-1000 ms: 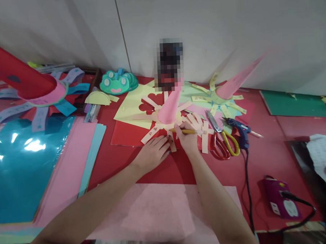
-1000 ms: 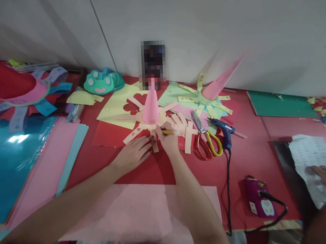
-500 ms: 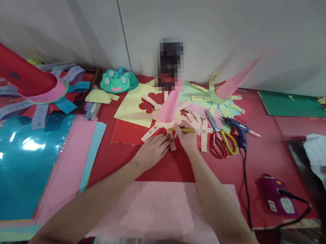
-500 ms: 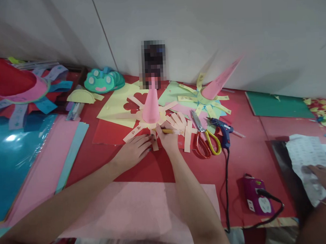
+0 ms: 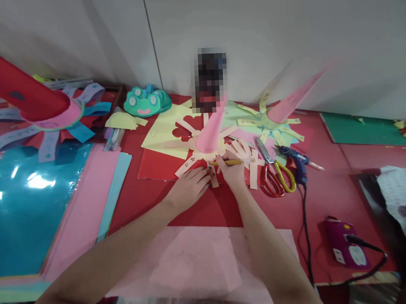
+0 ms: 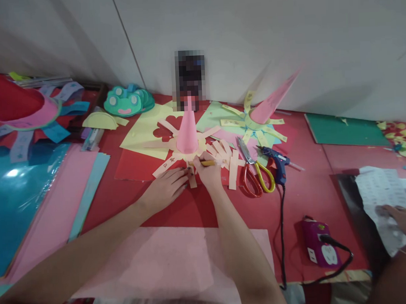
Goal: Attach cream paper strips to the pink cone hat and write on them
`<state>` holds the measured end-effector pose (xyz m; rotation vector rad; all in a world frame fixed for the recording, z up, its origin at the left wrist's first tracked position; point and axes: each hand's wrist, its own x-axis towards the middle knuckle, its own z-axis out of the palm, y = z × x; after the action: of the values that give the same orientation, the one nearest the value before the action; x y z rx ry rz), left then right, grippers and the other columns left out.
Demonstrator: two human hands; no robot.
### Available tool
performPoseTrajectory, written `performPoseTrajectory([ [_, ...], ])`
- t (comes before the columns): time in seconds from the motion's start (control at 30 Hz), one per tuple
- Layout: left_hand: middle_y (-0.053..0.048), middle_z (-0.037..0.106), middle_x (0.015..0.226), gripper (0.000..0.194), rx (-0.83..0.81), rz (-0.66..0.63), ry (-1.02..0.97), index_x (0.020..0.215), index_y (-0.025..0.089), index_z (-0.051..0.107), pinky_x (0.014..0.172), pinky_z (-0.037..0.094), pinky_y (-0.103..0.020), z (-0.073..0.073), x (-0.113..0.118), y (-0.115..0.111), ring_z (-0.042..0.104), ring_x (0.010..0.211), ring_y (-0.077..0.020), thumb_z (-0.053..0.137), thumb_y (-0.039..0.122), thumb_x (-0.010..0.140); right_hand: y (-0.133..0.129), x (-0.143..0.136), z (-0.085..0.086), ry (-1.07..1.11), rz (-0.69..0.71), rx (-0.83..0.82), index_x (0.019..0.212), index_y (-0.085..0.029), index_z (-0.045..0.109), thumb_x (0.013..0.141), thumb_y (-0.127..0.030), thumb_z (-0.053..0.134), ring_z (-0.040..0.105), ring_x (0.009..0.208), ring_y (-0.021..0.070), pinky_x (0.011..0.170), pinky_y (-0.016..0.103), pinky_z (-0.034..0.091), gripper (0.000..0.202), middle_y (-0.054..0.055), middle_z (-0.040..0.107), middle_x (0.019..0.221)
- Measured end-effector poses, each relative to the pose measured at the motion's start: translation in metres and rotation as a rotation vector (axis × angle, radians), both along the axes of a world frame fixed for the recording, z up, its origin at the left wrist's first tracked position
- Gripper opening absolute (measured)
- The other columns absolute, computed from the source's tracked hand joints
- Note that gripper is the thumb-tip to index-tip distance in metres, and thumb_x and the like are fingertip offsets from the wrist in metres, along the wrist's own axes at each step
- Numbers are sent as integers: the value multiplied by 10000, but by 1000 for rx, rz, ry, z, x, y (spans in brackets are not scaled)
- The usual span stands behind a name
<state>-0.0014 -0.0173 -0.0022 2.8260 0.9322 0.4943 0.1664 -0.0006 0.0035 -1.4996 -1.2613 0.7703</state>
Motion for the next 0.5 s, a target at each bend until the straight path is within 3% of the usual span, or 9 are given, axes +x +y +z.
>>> performPoseTrajectory([
  [0.5, -100, 631, 1137, 309, 20, 16, -28, 1117, 134, 583, 947, 464, -406, -1, 0, -1, 545, 1132, -225, 340, 228, 951, -1, 0, 0, 2, 2, 27, 557, -226, 428, 826, -371, 538, 495, 445, 104, 560, 265, 432, 325, -63, 521, 441],
])
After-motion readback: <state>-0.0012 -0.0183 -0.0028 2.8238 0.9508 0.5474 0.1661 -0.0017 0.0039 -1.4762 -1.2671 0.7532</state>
